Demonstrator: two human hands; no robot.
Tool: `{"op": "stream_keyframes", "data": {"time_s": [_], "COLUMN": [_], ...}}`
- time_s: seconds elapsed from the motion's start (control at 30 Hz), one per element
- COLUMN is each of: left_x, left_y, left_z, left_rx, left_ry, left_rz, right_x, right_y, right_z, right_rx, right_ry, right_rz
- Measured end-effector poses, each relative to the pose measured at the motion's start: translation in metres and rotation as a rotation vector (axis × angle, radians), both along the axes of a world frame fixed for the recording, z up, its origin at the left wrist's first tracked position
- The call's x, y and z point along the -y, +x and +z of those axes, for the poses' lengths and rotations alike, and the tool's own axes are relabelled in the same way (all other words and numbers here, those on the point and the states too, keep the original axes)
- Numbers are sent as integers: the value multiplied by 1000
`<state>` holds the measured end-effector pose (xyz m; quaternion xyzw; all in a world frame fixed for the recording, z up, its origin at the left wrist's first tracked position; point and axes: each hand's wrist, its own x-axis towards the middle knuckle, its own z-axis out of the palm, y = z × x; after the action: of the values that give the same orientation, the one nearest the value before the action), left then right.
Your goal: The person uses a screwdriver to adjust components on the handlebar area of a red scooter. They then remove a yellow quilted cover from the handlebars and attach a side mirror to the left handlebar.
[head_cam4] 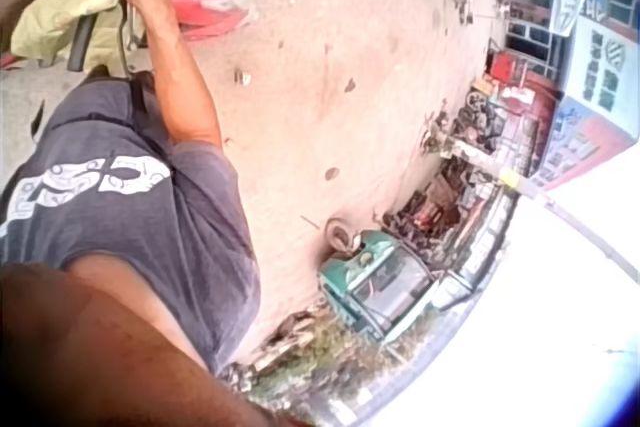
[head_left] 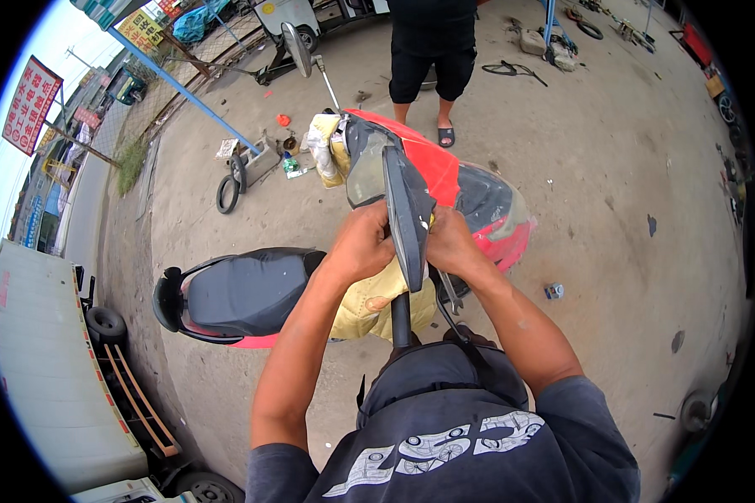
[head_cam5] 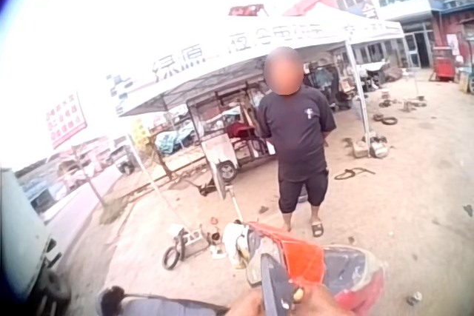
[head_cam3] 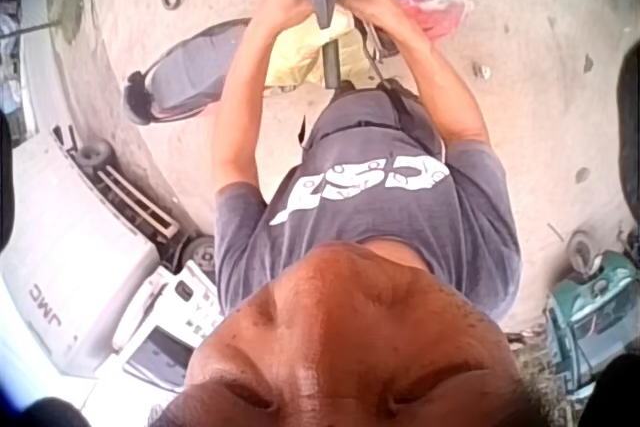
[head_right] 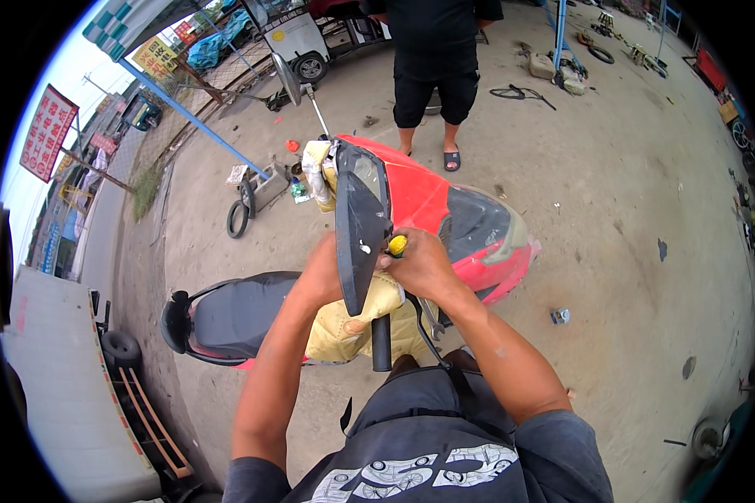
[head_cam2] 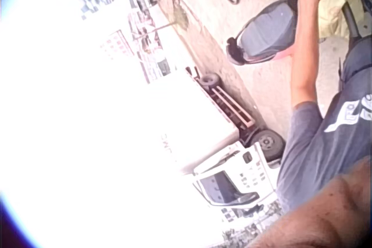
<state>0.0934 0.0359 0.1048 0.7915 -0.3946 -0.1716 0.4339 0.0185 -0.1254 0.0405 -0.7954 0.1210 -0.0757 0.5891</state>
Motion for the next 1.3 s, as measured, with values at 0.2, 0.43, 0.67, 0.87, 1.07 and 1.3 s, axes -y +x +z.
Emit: {"op": "stream_keyframes", "data": {"time_s": [0.2,0.43,0.67,0.87,1.07,1.3], "left_x": [-3,-13,-23,-22,-24,-21], "left_y": [-22,-32,-29,-29,-34,-16], "left_z": [-20,-64,-70,-60,-58,-56], "left_rx": [136,-22,-198,-213,-235,-346], "left_ry": [-91,-503,-644,-649,-661,-672], "left_rz": [173,311,376,394,417,453], "right_x": [1,2,0,0,0,-1], "right_y": [0,2,1,2,2,2], "right_z": [2,-9,-2,-7,-3,-9], "right_rx": [-16,-10,-27,-18,-21,-22], "right_ry": [-54,-81,-137,-123,-125,-119], "right_rz": [-9,-27,-39,-43,-45,-67]}}
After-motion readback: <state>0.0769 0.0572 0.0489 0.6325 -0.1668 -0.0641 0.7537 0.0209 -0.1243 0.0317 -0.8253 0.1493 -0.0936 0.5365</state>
